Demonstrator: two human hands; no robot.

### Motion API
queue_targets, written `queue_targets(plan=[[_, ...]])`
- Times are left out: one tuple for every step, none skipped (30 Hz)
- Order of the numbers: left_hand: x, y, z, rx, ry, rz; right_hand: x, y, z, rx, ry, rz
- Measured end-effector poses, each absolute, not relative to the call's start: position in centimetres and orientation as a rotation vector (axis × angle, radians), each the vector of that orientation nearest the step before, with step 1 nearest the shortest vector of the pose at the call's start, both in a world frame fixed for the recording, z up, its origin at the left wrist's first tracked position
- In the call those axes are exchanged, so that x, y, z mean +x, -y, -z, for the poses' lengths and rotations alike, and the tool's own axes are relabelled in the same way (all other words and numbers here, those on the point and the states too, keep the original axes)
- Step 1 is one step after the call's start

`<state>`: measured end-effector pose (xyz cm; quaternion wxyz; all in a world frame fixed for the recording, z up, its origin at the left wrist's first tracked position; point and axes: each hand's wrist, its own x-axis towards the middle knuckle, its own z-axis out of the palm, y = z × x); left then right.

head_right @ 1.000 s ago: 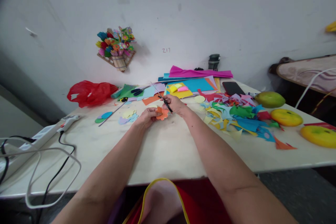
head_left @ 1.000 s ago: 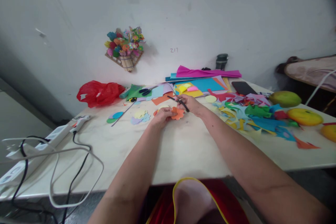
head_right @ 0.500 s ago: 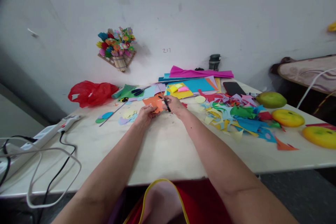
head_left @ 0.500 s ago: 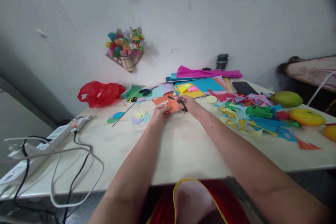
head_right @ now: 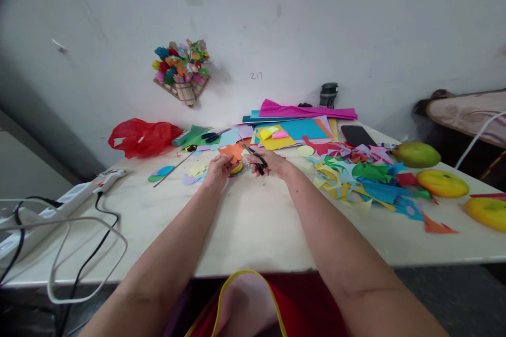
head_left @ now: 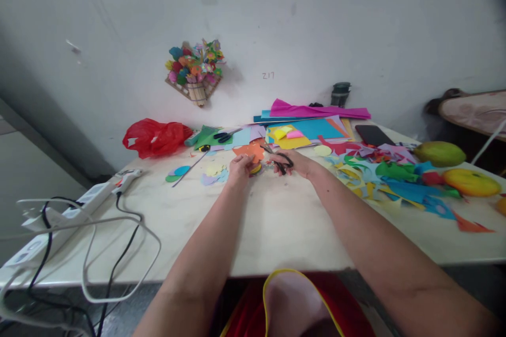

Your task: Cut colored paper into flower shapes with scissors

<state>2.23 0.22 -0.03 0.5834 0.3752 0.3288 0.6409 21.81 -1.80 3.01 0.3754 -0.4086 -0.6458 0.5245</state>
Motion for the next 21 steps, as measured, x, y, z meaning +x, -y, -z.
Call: queue_targets(plan=[[2.25,-0.16,-0.06,0.859,-0.774,-1.506,21.87,1.81,-2.96,-1.039,1.668,-1.355],[2.30,-0.10,-0.14,0.843,-0.778,-1.513,21.92,1.80,-2.89,-1.032,1.682,-1.368],[2.34,-0.05,-0.21,0.829,-0.780,-1.517,21.95,1.74,-2.80,-1.025,1.699,-1.379],[2.40,-0.01,-0.25,0.817,-0.781,-1.518,21.98,1.67,-2.70,-1.019,1.718,-1.386],[2.45,0.02,-0.26,0.808,-0.780,-1.521,22.00,1.59,-2.60,-1.015,1.740,-1.388],[2.49,0.03,-0.26,0.801,-0.778,-1.527,22.01,1.51,-2.51,-1.015,1.762,-1.385],[2.53,0.03,-0.23,0.798,-0.774,-1.533,22.01,1.46,-2.45,-1.019,1.781,-1.378],[2.57,0.02,-0.19,0.797,-0.769,-1.541,21.98,1.44,-2.42,-1.024,1.796,-1.371],[2.60,0.02,-0.15,0.799,-0.762,-1.547,21.95,1.46,-2.42,-1.031,1.807,-1.366],[2.62,0.02,-0.11,0.802,-0.755,-1.552,21.89,1.50,-2.45,-1.037,1.816,-1.360],[2.64,0.03,-0.08,0.802,-0.752,-1.554,21.83,1.56,-2.51,-1.042,1.823,-1.356],[2.64,0.04,-0.07,0.800,-0.751,-1.553,21.76,1.63,-2.57,-1.047,1.828,-1.352],[2.64,0.06,-0.06,0.798,-0.749,-1.551,21.70,1.70,-2.62,-1.051,1.831,-1.348],[2.64,0.07,-0.07,0.795,-0.748,-1.551,21.63,1.75,-2.67,-1.058,1.831,-1.346],[2.63,0.08,-0.08,0.793,-0.748,-1.551,21.57,1.78,-2.70,-1.064,1.827,-1.344],[2.62,0.08,-0.08,0.793,-0.750,-1.550,21.52,1.80,-2.72,-1.069,1.820,-1.344],[2.62,0.08,-0.08,0.795,-0.753,-1.548,21.47,1.80,-2.73,-1.074,1.813,-1.344],[2.61,0.06,-0.07,0.795,-0.757,-1.546,21.44,1.79,-2.72,-1.078,1.807,-1.344],[2.61,0.03,-0.06,0.793,-0.763,-1.543,21.40,1.79,-2.71,-1.080,1.799,-1.344],[2.60,0.00,-0.03,0.788,-0.767,-1.542,21.37,1.79,-2.70,-1.079,1.794,-1.344],[2.59,-0.04,0.00,0.783,-0.769,-1.540,21.35,1.79,-2.69,-1.080,1.792,-1.343]])
